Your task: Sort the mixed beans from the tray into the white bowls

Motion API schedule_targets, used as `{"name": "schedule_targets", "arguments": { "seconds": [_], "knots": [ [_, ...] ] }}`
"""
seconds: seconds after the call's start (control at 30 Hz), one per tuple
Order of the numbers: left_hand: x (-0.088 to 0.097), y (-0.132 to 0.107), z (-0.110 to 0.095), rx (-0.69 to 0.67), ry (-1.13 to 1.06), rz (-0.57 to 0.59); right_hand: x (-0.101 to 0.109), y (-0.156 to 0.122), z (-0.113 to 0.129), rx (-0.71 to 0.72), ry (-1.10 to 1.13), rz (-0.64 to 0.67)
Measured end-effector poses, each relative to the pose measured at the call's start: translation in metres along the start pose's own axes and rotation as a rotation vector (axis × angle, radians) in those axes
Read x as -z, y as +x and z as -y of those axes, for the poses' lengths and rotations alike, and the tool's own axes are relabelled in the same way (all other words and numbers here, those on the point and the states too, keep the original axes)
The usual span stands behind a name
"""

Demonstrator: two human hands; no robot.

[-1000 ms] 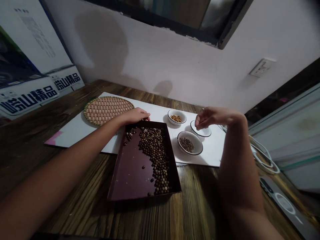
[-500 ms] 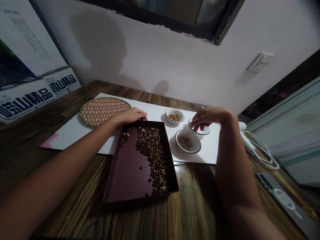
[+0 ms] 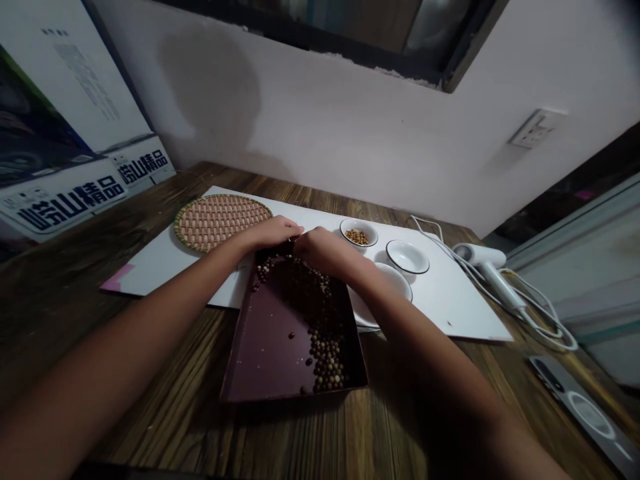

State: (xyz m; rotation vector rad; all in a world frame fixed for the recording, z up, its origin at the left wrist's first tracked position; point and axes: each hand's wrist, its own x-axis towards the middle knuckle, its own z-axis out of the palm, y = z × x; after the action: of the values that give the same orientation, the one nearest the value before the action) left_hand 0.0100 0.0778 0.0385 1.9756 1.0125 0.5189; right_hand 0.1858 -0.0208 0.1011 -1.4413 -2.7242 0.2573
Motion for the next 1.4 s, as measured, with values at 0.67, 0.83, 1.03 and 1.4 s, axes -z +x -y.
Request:
{"name": "schedule_targets", "arguments": {
  "seconds": [0.67,0.83,1.03,1.4],
  "knots": [
    [-0.002,-0.003,-0.006,0.006,0.011,-0.019,-0.024,0.013,0.005,0.035,-0.145,0.083],
    [-0.001,-0.002,-0.005,0.017,-0.016,-0.018,-0.026,0.014,0.005,0.022,-0.132,0.123],
    [-0.001,0.0,-0.002,0.0,-0.036,-0.006,-0.018,0.009,0.008,0.032,-0.125,0.207],
    [-0.001,-0.001,-0.002,0.019,0.014,0.002,-0.011,0.005,0.013,-0.018,-0.054,0.304]
  ]
}}
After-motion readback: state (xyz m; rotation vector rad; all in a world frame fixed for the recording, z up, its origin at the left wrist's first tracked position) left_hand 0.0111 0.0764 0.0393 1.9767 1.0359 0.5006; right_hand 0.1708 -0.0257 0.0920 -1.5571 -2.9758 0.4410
